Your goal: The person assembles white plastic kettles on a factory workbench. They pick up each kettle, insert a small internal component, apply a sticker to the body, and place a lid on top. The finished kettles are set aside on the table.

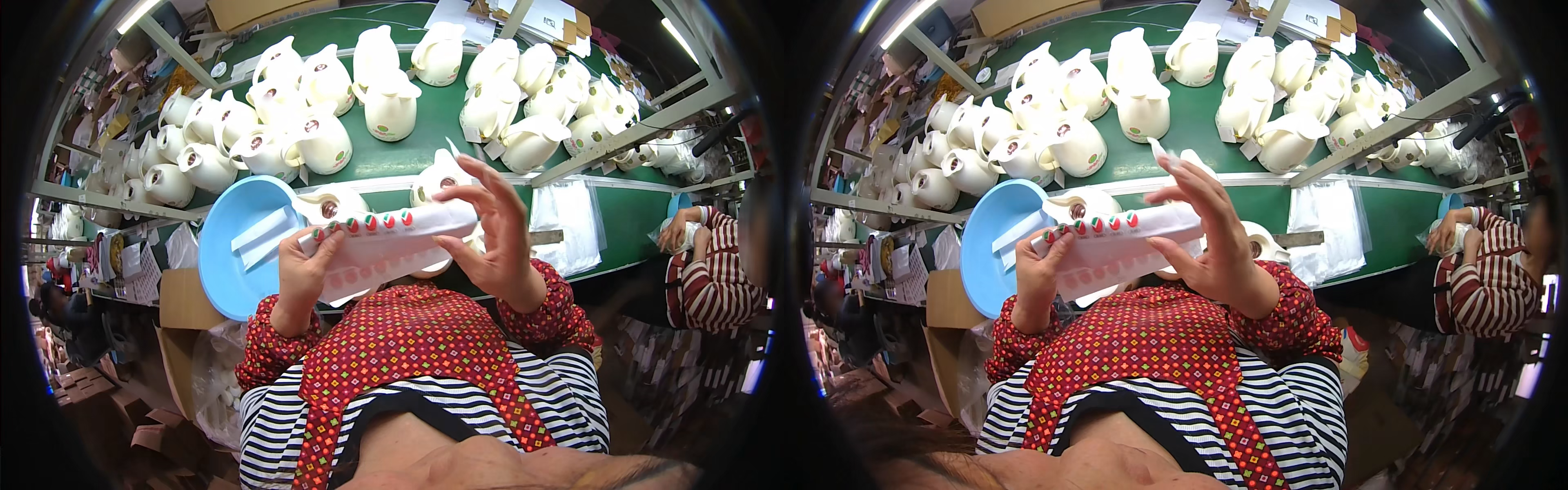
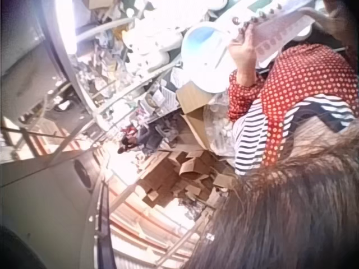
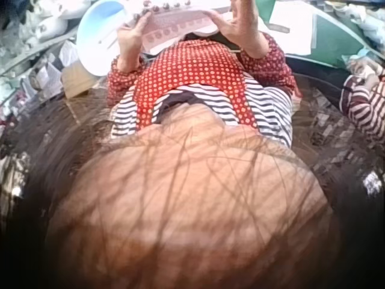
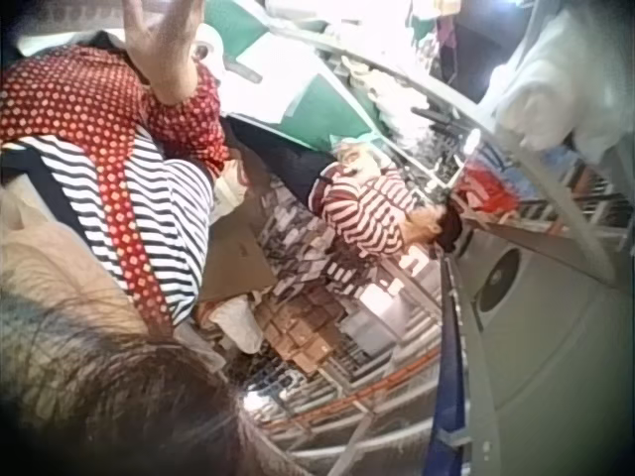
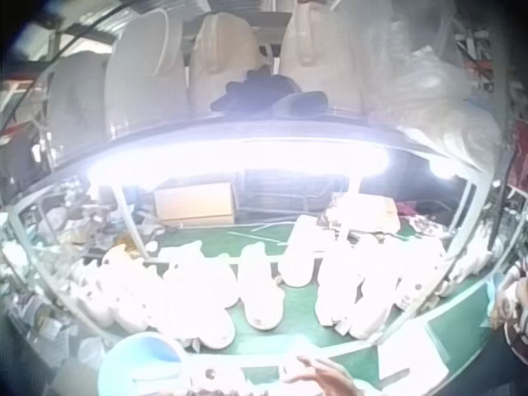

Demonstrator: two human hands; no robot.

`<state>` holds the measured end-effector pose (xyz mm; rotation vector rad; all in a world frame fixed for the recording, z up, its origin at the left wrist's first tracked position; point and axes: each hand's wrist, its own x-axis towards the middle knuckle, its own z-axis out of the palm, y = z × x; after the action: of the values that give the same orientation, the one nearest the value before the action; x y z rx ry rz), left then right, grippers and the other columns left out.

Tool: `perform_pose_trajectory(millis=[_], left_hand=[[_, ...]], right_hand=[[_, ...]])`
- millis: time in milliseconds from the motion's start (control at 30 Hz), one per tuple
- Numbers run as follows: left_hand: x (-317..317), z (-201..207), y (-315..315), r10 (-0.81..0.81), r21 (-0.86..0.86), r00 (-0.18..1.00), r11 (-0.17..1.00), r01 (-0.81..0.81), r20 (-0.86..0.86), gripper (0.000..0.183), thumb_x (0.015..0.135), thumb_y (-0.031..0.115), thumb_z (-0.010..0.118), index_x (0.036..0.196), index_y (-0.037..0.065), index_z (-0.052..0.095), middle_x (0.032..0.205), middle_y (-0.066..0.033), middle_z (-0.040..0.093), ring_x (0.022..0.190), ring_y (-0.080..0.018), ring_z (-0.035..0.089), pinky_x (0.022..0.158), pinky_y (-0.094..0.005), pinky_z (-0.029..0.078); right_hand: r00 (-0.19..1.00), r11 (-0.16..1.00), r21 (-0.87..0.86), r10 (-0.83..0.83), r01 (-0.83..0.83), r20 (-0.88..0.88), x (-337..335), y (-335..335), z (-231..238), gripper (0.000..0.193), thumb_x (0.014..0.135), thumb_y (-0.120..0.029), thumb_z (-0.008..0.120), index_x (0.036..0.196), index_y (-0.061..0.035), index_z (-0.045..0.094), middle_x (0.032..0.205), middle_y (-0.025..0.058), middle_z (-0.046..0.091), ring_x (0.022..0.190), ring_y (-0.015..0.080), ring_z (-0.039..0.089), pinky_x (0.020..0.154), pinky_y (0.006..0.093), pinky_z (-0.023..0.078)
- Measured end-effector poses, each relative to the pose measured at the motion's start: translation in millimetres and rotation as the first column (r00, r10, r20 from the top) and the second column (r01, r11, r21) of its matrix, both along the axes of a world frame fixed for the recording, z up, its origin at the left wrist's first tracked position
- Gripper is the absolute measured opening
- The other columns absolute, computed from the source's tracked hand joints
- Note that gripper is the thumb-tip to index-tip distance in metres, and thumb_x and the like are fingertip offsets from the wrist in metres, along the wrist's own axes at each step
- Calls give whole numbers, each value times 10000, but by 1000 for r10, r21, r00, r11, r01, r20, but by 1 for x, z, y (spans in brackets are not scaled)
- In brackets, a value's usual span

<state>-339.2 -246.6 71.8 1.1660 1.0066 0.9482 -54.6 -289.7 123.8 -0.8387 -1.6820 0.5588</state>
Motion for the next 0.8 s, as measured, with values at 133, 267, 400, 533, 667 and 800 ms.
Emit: perform_pose_trajectory(millis=[133, 267, 400, 533, 667, 800], left_hand=[[7, 11, -7, -45, 93, 999, 995, 46, -6, 174, 977, 63, 693, 1091, -58, 746, 930, -73, 758, 804, -97, 678, 694, -259, 555], [7, 13, -6, -63, 55, 997, 996, 65, -33, 175, 984, 55, 678, 1094, -66, 743, 922, -70, 754, 803, -93, 673, 697, -260, 556], [7, 15, -3, -76, -99, 996, 992, 72, -38, 163, 985, 62, 670, 1071, -53, 748, 919, -60, 753, 801, -91, 675, 706, -256, 556], [8, -5, 9, -86, -117, 995, 990, 80, -51, 167, 980, 102, 682, 1053, -31, 752, 934, -57, 760, 787, -98, 686, 724, -258, 559], [-16, -55, 46, -220, -128, 961, 971, 200, -165, 180, 973, 125, 702, 1023, -38, 759, 920, -25, 750, 789, -70, 656, 721, -257, 550], [-16, -28, 86, -270, -65, 480, 914, 401, -835, 723, 741, 232, 900, 1334, -44, 591, 1155, -193, 702, 1050, -302, 683, 920, -400, 537]], right_hand=[[988, 992, -122, 60, -43, 145, -7, 7, 4, 974, 792, 150, 731, 1595, -142, 264, 1632, 247, 230, 1341, 339, 550, 984, 432, 584], [985, 994, -96, 66, -51, 160, -11, 9, -11, 955, 790, 174, 714, 1585, -159, 302, 1638, 243, 197, 1345, 364, 545, 882, 377, 644], [991, 999, -14, 31, -29, 130, -15, 7, -19, 875, 801, 172, 705, 1552, -130, 373, 1633, 241, 207, 1312, 353, 572, 856, 349, 644], [995, 990, -115, 72, -80, -72, -14, -1, -7, 832, 819, 160, 703, 1541, -113, 394, 1633, 231, 208, 1326, 352, 563, 830, 336, 652], [966, 974, -208, 31, -86, -255, 7, -7, 0, 932, 813, 188, 676, 1592, -119, 267, 1658, 207, 148, 1353, 369, 535, 819, 343, 659], [964, 966, -255, -113, 50, -240, 39, -12, -6, 972, 787, 211, 683, 1592, -124, 255, 1658, 197, 142, 1367, 361, 507, 844, 344, 657]])
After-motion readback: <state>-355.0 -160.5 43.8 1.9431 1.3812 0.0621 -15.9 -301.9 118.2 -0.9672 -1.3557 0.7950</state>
